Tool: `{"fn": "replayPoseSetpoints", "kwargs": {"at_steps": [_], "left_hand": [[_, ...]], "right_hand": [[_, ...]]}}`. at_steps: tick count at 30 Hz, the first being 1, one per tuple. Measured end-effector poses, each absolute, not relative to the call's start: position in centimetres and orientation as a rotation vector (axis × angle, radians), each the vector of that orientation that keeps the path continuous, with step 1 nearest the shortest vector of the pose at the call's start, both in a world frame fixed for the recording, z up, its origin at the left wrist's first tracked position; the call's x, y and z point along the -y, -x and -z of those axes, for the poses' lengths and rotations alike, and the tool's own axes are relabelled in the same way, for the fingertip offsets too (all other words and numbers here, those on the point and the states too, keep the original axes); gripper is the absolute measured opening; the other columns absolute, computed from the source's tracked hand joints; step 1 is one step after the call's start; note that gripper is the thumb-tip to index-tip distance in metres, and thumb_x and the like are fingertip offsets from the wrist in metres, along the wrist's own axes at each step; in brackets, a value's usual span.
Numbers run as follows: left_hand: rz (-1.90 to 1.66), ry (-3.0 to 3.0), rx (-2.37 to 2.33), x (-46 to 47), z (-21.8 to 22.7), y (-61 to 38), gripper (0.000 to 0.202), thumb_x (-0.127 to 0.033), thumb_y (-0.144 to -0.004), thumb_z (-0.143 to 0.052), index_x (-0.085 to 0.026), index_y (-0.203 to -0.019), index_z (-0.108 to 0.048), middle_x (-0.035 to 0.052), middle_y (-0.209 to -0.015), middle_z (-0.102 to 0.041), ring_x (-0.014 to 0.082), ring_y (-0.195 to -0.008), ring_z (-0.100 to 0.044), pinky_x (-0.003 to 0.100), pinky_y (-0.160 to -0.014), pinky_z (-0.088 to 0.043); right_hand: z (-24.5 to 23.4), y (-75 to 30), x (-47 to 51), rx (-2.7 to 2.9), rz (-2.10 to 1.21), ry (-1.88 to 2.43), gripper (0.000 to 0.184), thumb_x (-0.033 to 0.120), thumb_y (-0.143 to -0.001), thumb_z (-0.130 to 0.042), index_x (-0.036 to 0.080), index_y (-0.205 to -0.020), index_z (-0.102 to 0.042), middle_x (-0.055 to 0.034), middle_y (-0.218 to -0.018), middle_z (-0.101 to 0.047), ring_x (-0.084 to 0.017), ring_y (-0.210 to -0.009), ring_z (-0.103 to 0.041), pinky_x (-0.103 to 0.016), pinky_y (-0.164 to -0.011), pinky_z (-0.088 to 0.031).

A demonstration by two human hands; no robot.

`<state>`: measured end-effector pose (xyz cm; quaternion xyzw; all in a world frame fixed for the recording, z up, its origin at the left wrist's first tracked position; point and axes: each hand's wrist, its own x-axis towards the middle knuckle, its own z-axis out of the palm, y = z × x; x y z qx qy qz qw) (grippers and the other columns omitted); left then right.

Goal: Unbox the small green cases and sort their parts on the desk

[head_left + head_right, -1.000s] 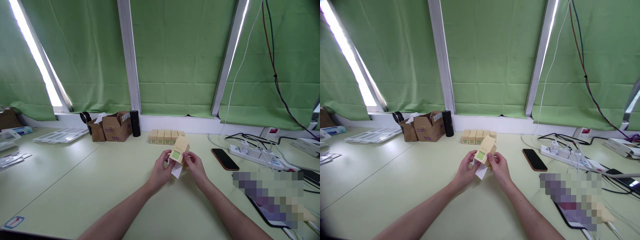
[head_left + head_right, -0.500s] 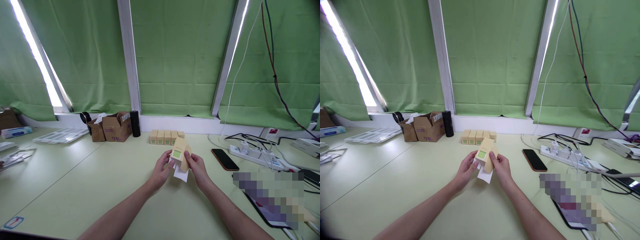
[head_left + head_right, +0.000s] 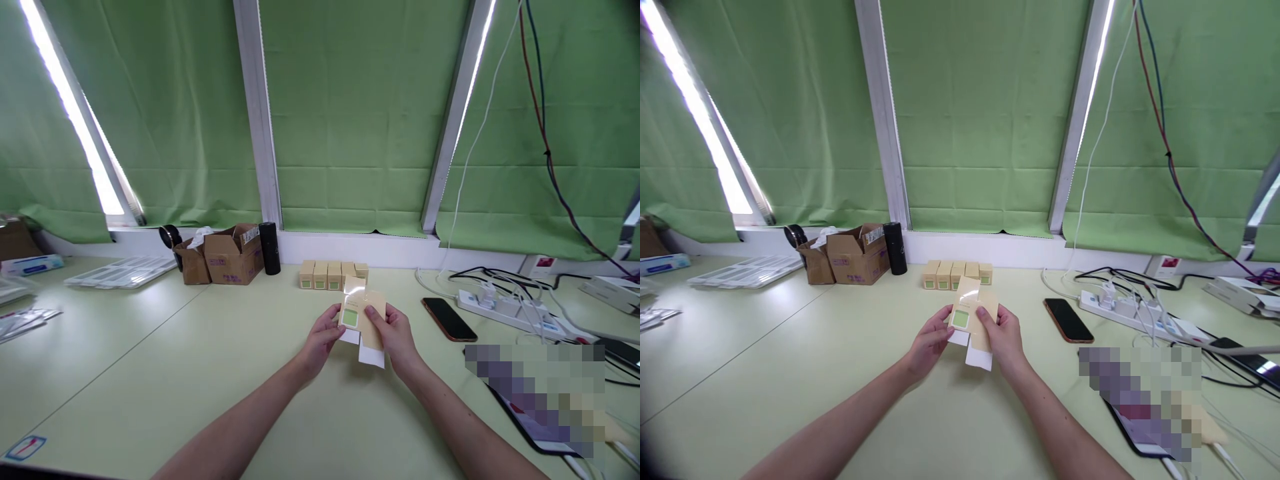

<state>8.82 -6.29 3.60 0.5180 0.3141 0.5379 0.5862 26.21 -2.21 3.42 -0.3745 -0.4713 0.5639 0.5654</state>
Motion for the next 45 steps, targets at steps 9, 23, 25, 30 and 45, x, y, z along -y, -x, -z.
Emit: {"fn": "replayPoseSetpoints", "kwargs": {"at_steps": [9,23,25,30,45], "left_hand": [[-1.331,-1.252,-0.83,5.5,-3.1,-9.1,0.051,-0.051,-0.081,-0.082,-0.018,-0.114,-0.062,0.0089,-0.101,-0.077,0.0216,-0.089,-0.072,0.032,-0.084,-0.051],[-1.738,-1.746,-1.217,5.1,-2.8,-7.7,0.02,-0.041,-0.093,-0.067,-0.023,-0.096,-0.058,0.0091,-0.104,-0.076,0.025,-0.099,-0.07,0.04,-0.087,-0.053],[-1.824,-1.995,-1.274,5.3,-2.7,-7.4,0.008,-0.032,-0.093,-0.065,-0.025,-0.094,-0.061,0.0113,-0.114,-0.077,0.0284,-0.109,-0.068,0.048,-0.096,-0.05],[-1.865,-2.394,-1.403,5.6,-2.4,-6.5,0.012,-0.021,-0.09,-0.063,-0.028,-0.08,-0.065,0.0066,-0.127,-0.076,0.0319,-0.112,-0.066,0.057,-0.102,-0.038],[-1.764,-2.388,-1.524,6.0,-2.1,-5.1,0.004,-0.037,-0.089,-0.073,-0.038,-0.085,-0.074,0.0022,-0.105,-0.081,0.0292,-0.092,-0.055,0.048,-0.09,-0.028]], "right_hand": [[-3.0,-26.0,2.4,1.177,-1.196,0.848,0.055,0.074,-0.072,-0.077,0.019,-0.079,-0.069,-0.0052,-0.076,-0.072,-0.02,-0.066,-0.062,-0.03,-0.057,-0.049],[-2.8,-26.6,2.1,1.18,-1.043,0.802,0.044,0.065,-0.084,-0.068,0.021,-0.086,-0.071,0.0008,-0.061,-0.056,-0.017,-0.064,-0.051,-0.03,-0.063,-0.043],[-2.7,-26.5,2.1,1.174,-1.038,0.802,0.04,0.062,-0.082,-0.069,0.022,-0.084,-0.071,0.0004,-0.064,-0.059,-0.017,-0.064,-0.052,-0.029,-0.063,-0.043],[-2.3,-26.3,2.2,1.236,-1.052,0.797,0.025,0.044,-0.072,-0.074,0.021,-0.082,-0.071,-0.0043,-0.082,-0.073,-0.021,-0.073,-0.062,-0.029,-0.064,-0.047],[-2.4,-26.4,2.5,1.327,-1.088,0.742,0.041,0.047,-0.067,-0.081,0.02,-0.098,-0.074,-0.006,-0.091,-0.078,-0.026,-0.078,-0.066,-0.032,-0.064,-0.051]]}}
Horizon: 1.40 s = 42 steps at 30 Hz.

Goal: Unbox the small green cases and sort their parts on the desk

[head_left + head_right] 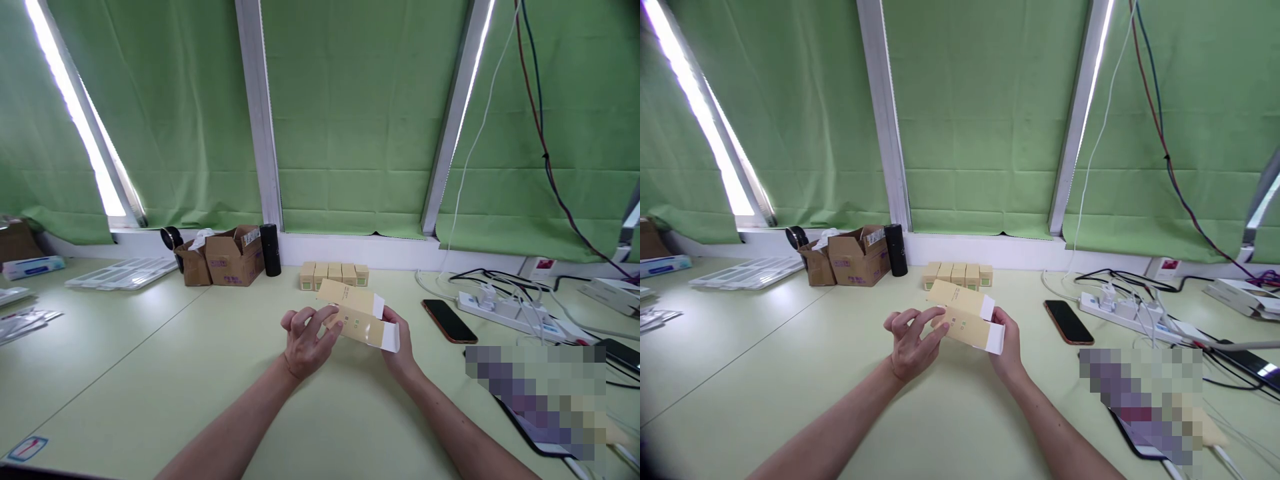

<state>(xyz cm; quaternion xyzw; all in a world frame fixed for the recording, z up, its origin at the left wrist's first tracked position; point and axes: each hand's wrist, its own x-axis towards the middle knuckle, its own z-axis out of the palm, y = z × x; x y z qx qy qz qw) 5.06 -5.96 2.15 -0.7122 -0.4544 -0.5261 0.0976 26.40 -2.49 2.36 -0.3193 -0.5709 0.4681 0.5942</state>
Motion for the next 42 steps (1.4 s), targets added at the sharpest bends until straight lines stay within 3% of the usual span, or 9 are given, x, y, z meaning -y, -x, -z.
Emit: {"fn": "replayPoseSetpoints", "kwargs": {"at_steps": [6,11,14,18,21,24,27,36,42], "left_hand": [[1.487,2.034,1.294,6.0,-2.5,-5.2,0.008,-0.028,-0.088,-0.07,-0.035,-0.082,-0.072,0.0026,-0.107,-0.081,0.0289,-0.094,-0.058,0.049,-0.093,-0.028],[1.567,1.869,1.279,5.5,-3.6,-5.3,0.009,-0.022,-0.086,-0.069,-0.028,-0.081,-0.065,0.0053,-0.114,-0.078,0.0306,-0.11,-0.063,0.05,-0.101,-0.028],[1.753,1.727,1.425,4.4,-3.9,-4.6,0.005,-0.028,-0.088,-0.067,-0.025,-0.091,-0.064,0.0079,-0.105,-0.078,0.029,-0.104,-0.067,0.047,-0.102,-0.036],[1.926,1.475,2.001,2.5,-3.8,-2.4,0.025,-0.047,-0.09,-0.062,-0.023,-0.098,-0.062,0.0062,-0.095,-0.076,0.0262,-0.092,-0.069,0.038,-0.086,-0.047],[1.729,1.23,2.456,1.3,-3.9,0.0,0.025,-0.046,-0.09,-0.059,-0.024,-0.103,-0.061,0.0044,-0.098,-0.077,0.0247,-0.09,-0.071,0.039,-0.093,-0.047],[1.602,1.055,2.617,0.6,-4.0,2.5,0.023,-0.044,-0.09,-0.058,-0.024,-0.102,-0.061,0.0087,-0.107,-0.078,0.031,-0.101,-0.071,0.05,-0.105,-0.04],[1.482,0.939,2.744,0.3,-3.6,4.5,0.025,-0.045,-0.089,-0.059,-0.025,-0.102,-0.061,0.012,-0.114,-0.077,0.0365,-0.113,-0.068,0.055,-0.107,-0.036],[1.226,0.898,2.867,0.2,-2.3,6.3,0.031,-0.048,-0.088,-0.057,-0.025,-0.108,-0.062,0.0148,-0.119,-0.076,0.0382,-0.124,-0.061,0.052,-0.105,-0.035],[1.143,0.904,2.878,0.2,-2.3,6.4,0.034,-0.05,-0.089,-0.055,-0.024,-0.111,-0.062,0.0164,-0.119,-0.075,0.0378,-0.127,-0.058,0.051,-0.104,-0.035]], "right_hand": [[-2.0,-26.4,2.3,1.327,-1.051,0.741,0.031,0.041,-0.071,-0.078,0.02,-0.093,-0.073,-0.0058,-0.091,-0.076,-0.024,-0.077,-0.065,-0.031,-0.065,-0.051],[-1.5,-26.5,1.8,1.299,-0.969,0.859,0.03,0.048,-0.08,-0.073,0.02,-0.087,-0.072,-0.0019,-0.072,-0.066,-0.019,-0.067,-0.058,-0.029,-0.062,-0.047],[-1.4,-26.6,1.7,1.304,-0.956,0.891,0.037,0.055,-0.083,-0.071,0.019,-0.09,-0.072,-0.0016,-0.069,-0.063,-0.018,-0.067,-0.057,-0.029,-0.063,-0.047],[-1.2,-26.7,1.5,1.287,-0.973,0.893,0.044,0.062,-0.081,-0.073,0.019,-0.091,-0.071,-0.0017,-0.07,-0.063,-0.018,-0.067,-0.058,-0.029,-0.061,-0.048],[-0.8,-26.8,1.0,1.277,-0.979,0.903,0.046,0.063,-0.08,-0.073,0.019,-0.092,-0.071,-0.0018,-0.071,-0.064,-0.017,-0.066,-0.058,-0.029,-0.06,-0.048],[-0.3,-27.1,0.5,1.278,-0.952,0.925,0.046,0.064,-0.081,-0.072,0.019,-0.093,-0.071,-0.0024,-0.071,-0.065,-0.017,-0.067,-0.057,-0.028,-0.059,-0.048],[-0.1,-27.3,0.1,1.282,-0.926,0.947,0.048,0.065,-0.081,-0.071,0.019,-0.094,-0.071,-0.0026,-0.07,-0.065,-0.018,-0.066,-0.058,-0.029,-0.059,-0.048],[1.1,-28.4,-1.7,1.387,-0.826,1.067,0.041,0.058,-0.083,-0.068,0.02,-0.098,-0.07,-0.002,-0.074,-0.065,-0.021,-0.072,-0.06,-0.033,-0.068,-0.047],[1.5,-29.0,-2.3,1.507,-0.777,1.093,0.044,0.059,-0.083,-0.065,0.023,-0.108,-0.069,-0.0052,-0.095,-0.067,-0.021,-0.08,-0.057,-0.036,-0.077,-0.049]]}}
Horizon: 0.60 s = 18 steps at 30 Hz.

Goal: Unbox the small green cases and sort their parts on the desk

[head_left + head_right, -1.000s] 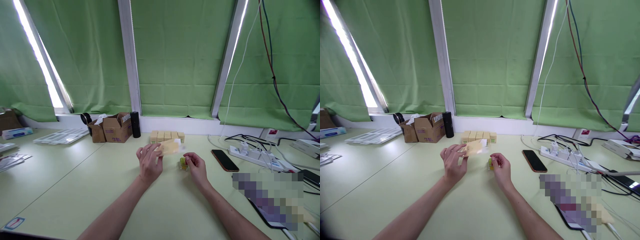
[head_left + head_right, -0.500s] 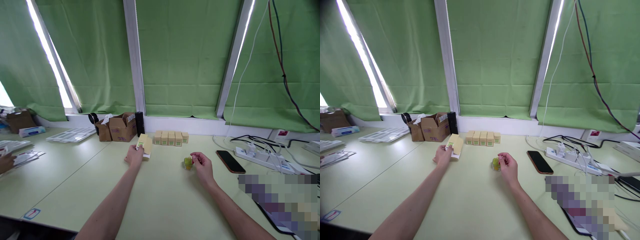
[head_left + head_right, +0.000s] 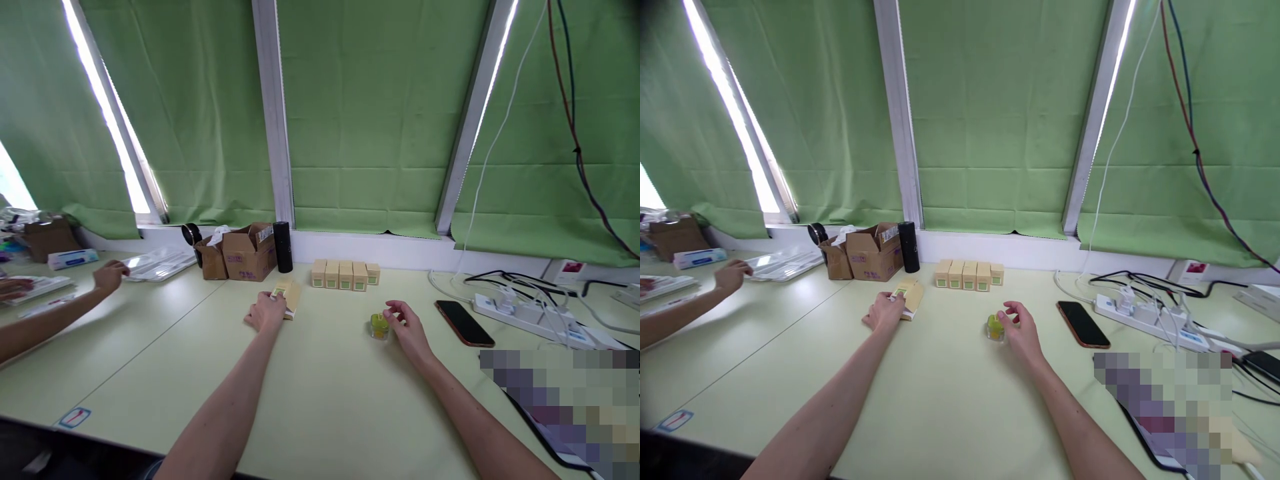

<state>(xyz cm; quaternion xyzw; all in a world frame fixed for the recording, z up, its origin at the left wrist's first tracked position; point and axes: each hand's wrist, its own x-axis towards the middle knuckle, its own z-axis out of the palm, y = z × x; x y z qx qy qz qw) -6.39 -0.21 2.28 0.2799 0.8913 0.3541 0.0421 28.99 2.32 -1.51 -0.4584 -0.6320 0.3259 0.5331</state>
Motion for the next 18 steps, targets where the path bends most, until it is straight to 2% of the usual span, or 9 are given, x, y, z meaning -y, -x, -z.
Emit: {"fn": "replayPoseSetpoints", "kwargs": {"at_steps": [4,8,13,18], "left_hand": [[-1.058,-0.846,-2.74,0.3,-2.3,6.3,0.037,-0.049,-0.089,-0.055,-0.024,-0.115,-0.061,0.017,-0.12,-0.074,0.0371,-0.128,-0.056,0.05,-0.105,-0.034],[-1.047,-0.826,-2.755,0.4,-2.4,6.1,0.037,-0.049,-0.091,-0.052,-0.023,-0.116,-0.06,0.0186,-0.12,-0.073,0.0375,-0.133,-0.051,0.05,-0.105,-0.034],[-1.048,-0.812,-2.765,0.4,-2.4,6.0,0.037,-0.048,-0.092,-0.05,-0.022,-0.117,-0.059,0.0192,-0.119,-0.073,0.0386,-0.134,-0.049,0.051,-0.104,-0.034],[-1.074,-0.798,-2.766,0.2,-2.2,6.2,0.038,-0.048,-0.092,-0.05,-0.021,-0.117,-0.059,0.0206,-0.118,-0.072,0.039,-0.135,-0.046,0.051,-0.106,-0.032]], "right_hand": [[2.2,-29.3,-2.7,1.576,-0.799,1.138,0.056,0.057,-0.075,-0.072,0.025,-0.12,-0.064,-0.0068,-0.111,-0.065,-0.024,-0.091,-0.058,-0.038,-0.082,-0.051],[3.2,-29.3,-3.2,1.681,-0.888,1.161,0.064,0.043,-0.068,-0.076,0.027,-0.127,-0.059,-0.0063,-0.118,-0.065,-0.024,-0.095,-0.063,-0.037,-0.08,-0.054],[4.1,-29.0,-3.7,1.773,-0.822,1.253,0.063,0.025,-0.061,-0.072,0.027,-0.122,-0.058,-0.0051,-0.115,-0.068,-0.024,-0.1,-0.067,-0.039,-0.09,-0.053],[4.4,-28.9,-3.8,1.821,-0.753,1.296,0.055,0.018,-0.061,-0.07,0.027,-0.115,-0.061,-0.0043,-0.109,-0.072,-0.025,-0.101,-0.069,-0.038,-0.093,-0.053]]}}
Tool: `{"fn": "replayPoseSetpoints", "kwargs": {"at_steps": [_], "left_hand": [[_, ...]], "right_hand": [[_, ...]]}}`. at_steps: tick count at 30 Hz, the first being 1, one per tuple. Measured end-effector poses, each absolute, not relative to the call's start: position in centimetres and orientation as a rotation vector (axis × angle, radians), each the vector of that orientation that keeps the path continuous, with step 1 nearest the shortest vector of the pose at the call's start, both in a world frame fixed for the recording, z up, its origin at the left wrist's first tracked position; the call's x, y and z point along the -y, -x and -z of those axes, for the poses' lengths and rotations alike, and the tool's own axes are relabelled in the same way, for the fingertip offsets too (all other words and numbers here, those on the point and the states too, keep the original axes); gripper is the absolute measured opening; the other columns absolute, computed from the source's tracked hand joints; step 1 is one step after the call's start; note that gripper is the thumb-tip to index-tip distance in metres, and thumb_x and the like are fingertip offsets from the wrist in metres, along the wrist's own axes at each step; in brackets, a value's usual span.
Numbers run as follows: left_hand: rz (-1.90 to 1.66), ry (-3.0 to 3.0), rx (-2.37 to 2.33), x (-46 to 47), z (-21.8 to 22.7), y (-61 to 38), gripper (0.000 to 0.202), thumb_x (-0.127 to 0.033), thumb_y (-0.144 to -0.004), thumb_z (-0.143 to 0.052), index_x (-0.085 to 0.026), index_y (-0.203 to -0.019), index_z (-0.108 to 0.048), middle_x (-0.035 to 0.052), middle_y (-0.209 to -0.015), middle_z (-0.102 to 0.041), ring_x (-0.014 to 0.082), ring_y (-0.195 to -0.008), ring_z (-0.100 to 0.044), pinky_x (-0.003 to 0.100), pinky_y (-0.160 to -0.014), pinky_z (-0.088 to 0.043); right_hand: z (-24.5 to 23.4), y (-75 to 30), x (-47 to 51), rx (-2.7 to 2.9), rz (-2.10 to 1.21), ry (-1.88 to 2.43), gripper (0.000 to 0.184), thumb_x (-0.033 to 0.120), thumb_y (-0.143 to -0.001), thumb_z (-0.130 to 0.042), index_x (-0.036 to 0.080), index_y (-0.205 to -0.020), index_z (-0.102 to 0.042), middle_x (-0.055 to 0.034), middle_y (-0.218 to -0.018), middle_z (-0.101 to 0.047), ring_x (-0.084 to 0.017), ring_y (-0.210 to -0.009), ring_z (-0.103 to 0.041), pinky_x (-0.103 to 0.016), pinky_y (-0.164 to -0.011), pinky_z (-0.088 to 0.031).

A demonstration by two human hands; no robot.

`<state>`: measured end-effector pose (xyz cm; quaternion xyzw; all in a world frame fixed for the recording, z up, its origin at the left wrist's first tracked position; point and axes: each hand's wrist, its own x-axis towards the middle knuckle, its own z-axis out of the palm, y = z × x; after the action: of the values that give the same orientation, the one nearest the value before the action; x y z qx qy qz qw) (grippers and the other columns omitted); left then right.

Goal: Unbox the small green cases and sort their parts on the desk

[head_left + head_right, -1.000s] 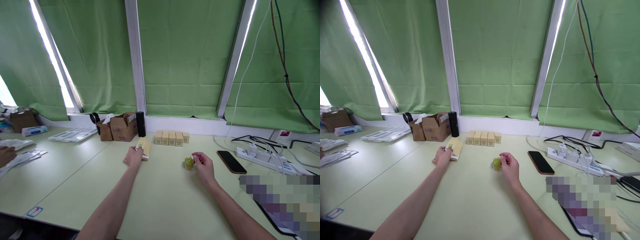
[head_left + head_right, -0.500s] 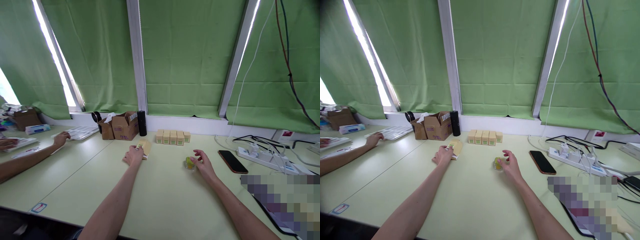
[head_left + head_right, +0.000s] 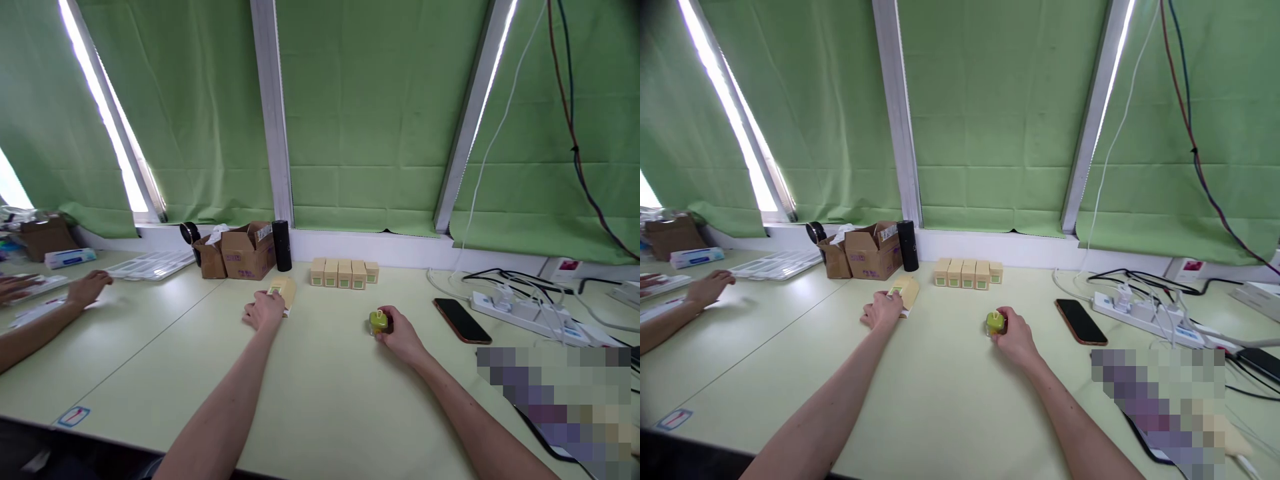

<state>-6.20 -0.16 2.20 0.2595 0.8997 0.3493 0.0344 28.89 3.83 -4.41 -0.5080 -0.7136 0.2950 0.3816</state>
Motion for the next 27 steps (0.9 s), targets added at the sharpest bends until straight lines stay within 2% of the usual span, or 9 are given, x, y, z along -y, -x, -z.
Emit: {"fn": "replayPoseSetpoints", "kwargs": {"at_steps": [5,11,15,19,21,24,27], "left_hand": [[-1.137,-0.775,-2.757,0.0,-2.1,6.4,0.036,-0.048,-0.091,-0.051,-0.021,-0.114,-0.059,0.0205,-0.12,-0.071,0.0406,-0.138,-0.043,0.052,-0.106,-0.033],[-1.345,-0.739,-2.811,0.3,-2.8,5.3,0.044,-0.044,-0.097,-0.044,-0.016,-0.13,-0.051,0.0231,-0.141,-0.058,0.0424,-0.141,-0.037,0.056,-0.108,-0.034],[-1.513,-1.034,-2.783,1.0,-3.7,3.2,0.042,-0.038,-0.099,-0.045,-0.02,-0.137,-0.048,0.0159,-0.146,-0.054,0.035,-0.143,-0.034,0.051,-0.114,-0.031],[-1.622,-1.724,-2.341,1.8,-4.1,-0.4,0.032,-0.03,-0.099,-0.047,-0.022,-0.128,-0.058,0.0127,-0.136,-0.06,0.0309,-0.135,-0.045,0.046,-0.116,-0.035],[-1.621,-1.903,-2.002,2.2,-3.7,-2.4,0.027,-0.03,-0.099,-0.05,-0.024,-0.121,-0.063,0.0118,-0.128,-0.062,0.0293,-0.13,-0.051,0.044,-0.111,-0.042],[-1.594,-1.93,-1.565,2.6,-2.7,-5.0,0.027,-0.034,-0.097,-0.055,-0.024,-0.119,-0.068,0.0113,-0.124,-0.063,0.0255,-0.114,-0.061,0.039,-0.093,-0.053],[-1.521,-1.809,-1.338,2.9,-1.9,-6.5,0.03,-0.041,-0.097,-0.058,-0.024,-0.118,-0.071,0.0109,-0.124,-0.064,0.0217,-0.104,-0.066,0.036,-0.088,-0.056]], "right_hand": [[4.4,-28.9,-3.8,1.786,-0.739,1.27,0.048,0.017,-0.06,-0.072,0.026,-0.107,-0.066,-0.0035,-0.102,-0.074,-0.025,-0.096,-0.07,-0.038,-0.089,-0.053],[4.1,-28.9,-3.4,1.752,-0.747,1.244,0.042,0.019,-0.06,-0.073,0.025,-0.102,-0.068,-0.0023,-0.096,-0.074,-0.025,-0.089,-0.069,-0.038,-0.085,-0.053],[3.6,-28.7,-3.0,1.71,-0.754,1.231,0.044,0.024,-0.06,-0.076,0.024,-0.104,-0.07,-0.004,-0.098,-0.073,-0.025,-0.09,-0.067,-0.039,-0.085,-0.052],[2.6,-28.1,-2.4,1.602,-0.882,1.073,0.046,0.032,-0.063,-0.079,0.022,-0.107,-0.071,-0.0058,-0.101,-0.073,-0.026,-0.097,-0.065,-0.04,-0.085,-0.053],[2.0,-27.8,-1.9,1.574,-0.975,0.97,0.047,0.038,-0.066,-0.08,0.022,-0.109,-0.07,-0.007,-0.105,-0.074,-0.026,-0.097,-0.066,-0.039,-0.082,-0.054],[1.0,-27.3,-1.0,1.509,-1.135,0.802,0.051,0.044,-0.069,-0.084,0.023,-0.113,-0.069,-0.0096,-0.111,-0.075,-0.028,-0.104,-0.068,-0.041,-0.084,-0.057],[0.5,-26.9,-0.3,1.422,-1.275,0.684,0.057,0.049,-0.07,-0.087,0.024,-0.118,-0.068,-0.0105,-0.117,-0.074,-0.029,-0.11,-0.069,-0.045,-0.093,-0.058]]}}
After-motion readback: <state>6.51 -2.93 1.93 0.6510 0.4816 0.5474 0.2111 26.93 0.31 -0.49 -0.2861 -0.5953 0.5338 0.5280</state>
